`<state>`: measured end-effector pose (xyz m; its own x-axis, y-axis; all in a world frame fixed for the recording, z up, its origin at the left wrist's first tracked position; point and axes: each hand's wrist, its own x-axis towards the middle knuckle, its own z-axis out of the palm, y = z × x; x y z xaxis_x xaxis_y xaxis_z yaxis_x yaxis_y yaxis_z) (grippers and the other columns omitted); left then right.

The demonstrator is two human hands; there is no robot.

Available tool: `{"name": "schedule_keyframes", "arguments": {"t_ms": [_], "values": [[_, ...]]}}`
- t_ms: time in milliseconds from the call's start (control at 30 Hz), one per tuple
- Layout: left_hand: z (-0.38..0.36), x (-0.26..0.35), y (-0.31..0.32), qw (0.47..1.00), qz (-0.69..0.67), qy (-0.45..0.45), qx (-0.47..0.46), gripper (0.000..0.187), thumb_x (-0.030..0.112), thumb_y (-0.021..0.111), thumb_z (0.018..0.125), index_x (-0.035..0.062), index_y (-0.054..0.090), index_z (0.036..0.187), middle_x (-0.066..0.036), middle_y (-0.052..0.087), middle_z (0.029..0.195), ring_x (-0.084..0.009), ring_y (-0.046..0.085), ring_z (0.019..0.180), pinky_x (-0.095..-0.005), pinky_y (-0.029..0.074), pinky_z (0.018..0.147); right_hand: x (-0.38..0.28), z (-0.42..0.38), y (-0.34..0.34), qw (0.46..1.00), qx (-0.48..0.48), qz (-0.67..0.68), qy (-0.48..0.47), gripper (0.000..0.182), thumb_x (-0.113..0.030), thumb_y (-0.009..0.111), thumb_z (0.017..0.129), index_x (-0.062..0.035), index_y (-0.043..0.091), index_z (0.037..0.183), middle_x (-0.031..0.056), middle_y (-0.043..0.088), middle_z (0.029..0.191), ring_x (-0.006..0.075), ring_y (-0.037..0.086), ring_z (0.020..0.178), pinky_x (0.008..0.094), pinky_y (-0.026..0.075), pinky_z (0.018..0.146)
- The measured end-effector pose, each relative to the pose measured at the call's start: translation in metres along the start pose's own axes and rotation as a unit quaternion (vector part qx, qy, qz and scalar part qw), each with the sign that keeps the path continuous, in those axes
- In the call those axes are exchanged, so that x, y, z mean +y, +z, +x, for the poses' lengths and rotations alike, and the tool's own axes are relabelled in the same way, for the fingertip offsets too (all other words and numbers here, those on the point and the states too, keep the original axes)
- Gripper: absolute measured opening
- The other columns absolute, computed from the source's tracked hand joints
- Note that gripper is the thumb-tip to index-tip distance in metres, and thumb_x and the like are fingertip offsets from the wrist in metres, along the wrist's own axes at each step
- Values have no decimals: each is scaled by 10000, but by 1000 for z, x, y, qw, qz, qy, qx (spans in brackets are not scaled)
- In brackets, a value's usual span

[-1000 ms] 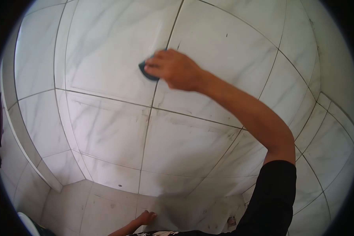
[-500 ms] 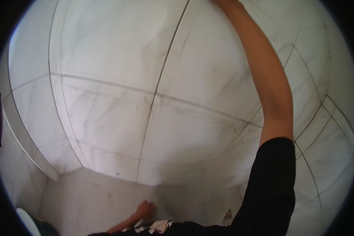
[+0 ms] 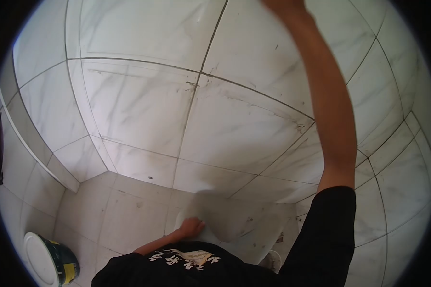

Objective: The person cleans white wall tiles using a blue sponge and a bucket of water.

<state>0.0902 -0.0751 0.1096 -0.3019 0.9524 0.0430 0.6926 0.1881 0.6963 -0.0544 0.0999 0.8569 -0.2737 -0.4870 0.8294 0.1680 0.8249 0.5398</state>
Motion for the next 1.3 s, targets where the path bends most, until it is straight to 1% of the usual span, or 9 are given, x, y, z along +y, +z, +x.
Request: {"name": "schedule_keyframes", "arguments": {"t_ms": [167, 300, 400, 467, 600, 667, 867, 1267, 1300], "values": [[7, -4, 3, 1000, 1, -15, 21, 448, 402, 402, 1032, 73, 702, 984, -214, 670, 935, -406, 652, 911, -564, 495, 782, -43, -98, 46, 982, 5, -167, -83, 72, -90, 603, 903, -38, 652, 899, 106, 626, 797, 282, 620, 783, 416, 500, 701], [0, -6, 1, 999, -27, -8, 14, 409, 387, 442, 1031, 77, 708, 1039, -223, 682, 948, -401, 663, 924, -526, 514, 812, -176, -259, 33, 927, -308, 192, -91, 262, 31, 647, 794, -41, 728, 1032, 92, 681, 1040, 283, 636, 966, 393, 517, 845], [-4, -42, 21, 948, -256, 10, 187, 358, 355, 497, 1024, 79, 709, 1109, -204, 702, 969, -361, 686, 920, -467, 532, 841, -180, -252, 14, 908, -233, 341, -68, 439, 34, 648, 719, -56, 681, 1148, 94, 642, 1137, 284, 607, 1034, 399, 515, 870], [-38, -68, -4, 831, -456, -210, 240, 314, 313, 543, 1014, 80, 705, 1146, -173, 717, 1008, -308, 693, 951, -413, 538, 861, -158, -200, -18, 935, -147, 322, 1, 582, 51, 643, 695, -98, 648, 1258, 141, 587, 1241, 333, 562, 1172, 416, 484, 978], [-180, -208, -2, 743, -23, -477, 470, 492, 181, 716, 847, 93, 558, 1304, -191, 552, 1322, -359, 482, 1266, -470, 401, 1071, -103, -136, -40, 976, -49, 193, 82, 656, 45, 627, 758, -62, 517, 1396, 201, 442, 1422, 379, 466, 1285, 460, 424, 1053], [-243, -200, -52, 587, -57, -727, 352, 862, 246, 757, 848, 160, 261, 1548, -242, 291, 1525, -413, 431, 1302, -559, 383, 1082, -108, -116, -35, 968, -85, 229, 59, 615, 47, 629, 774, -64, 543, 1373, 173, 514, 1354, 352, 501, 1242, 447, 445, 1026], [-306, -188, -57, 547, -133, -825, 57, 1486, 631, 870, 633, 208, -200, 1573, -256, -191, 1622, -536, 58, 1486, -647, 325, 1116, -193, -8, 41, 929, -96, 212, -288, 535, -50, 702, 792, -90, 608, 1317, 150, 602, 1194, 334, 575, 1083, 438, 454, 944], [-307, -196, -49, 583, -13, -812, 11, 1542, 581, 908, 607, 101, -202, 1563, -412, -27, 1574, -618, 352, 1343, -629, 349, 1102, -326, 58, 205, 860, -234, 94, -444, 59, -98, 707, 753, -68, 722, 802, 149, 692, 871, 309, 652, 918, 430, 548, 750], [-304, -201, -45, 591, -5, -807, 6, 1542, 581, 908, 607, 101, -202, 1563, -412, -27, 1574, -618, 352, 1343, -629, 349, 1102, -303, 35, 194, 862, -295, 159, -379, 309, -77, 636, 853, -185, 704, 1134, 152, 612, 1081, 349, 658, 944, 428, 552, 785]]}}
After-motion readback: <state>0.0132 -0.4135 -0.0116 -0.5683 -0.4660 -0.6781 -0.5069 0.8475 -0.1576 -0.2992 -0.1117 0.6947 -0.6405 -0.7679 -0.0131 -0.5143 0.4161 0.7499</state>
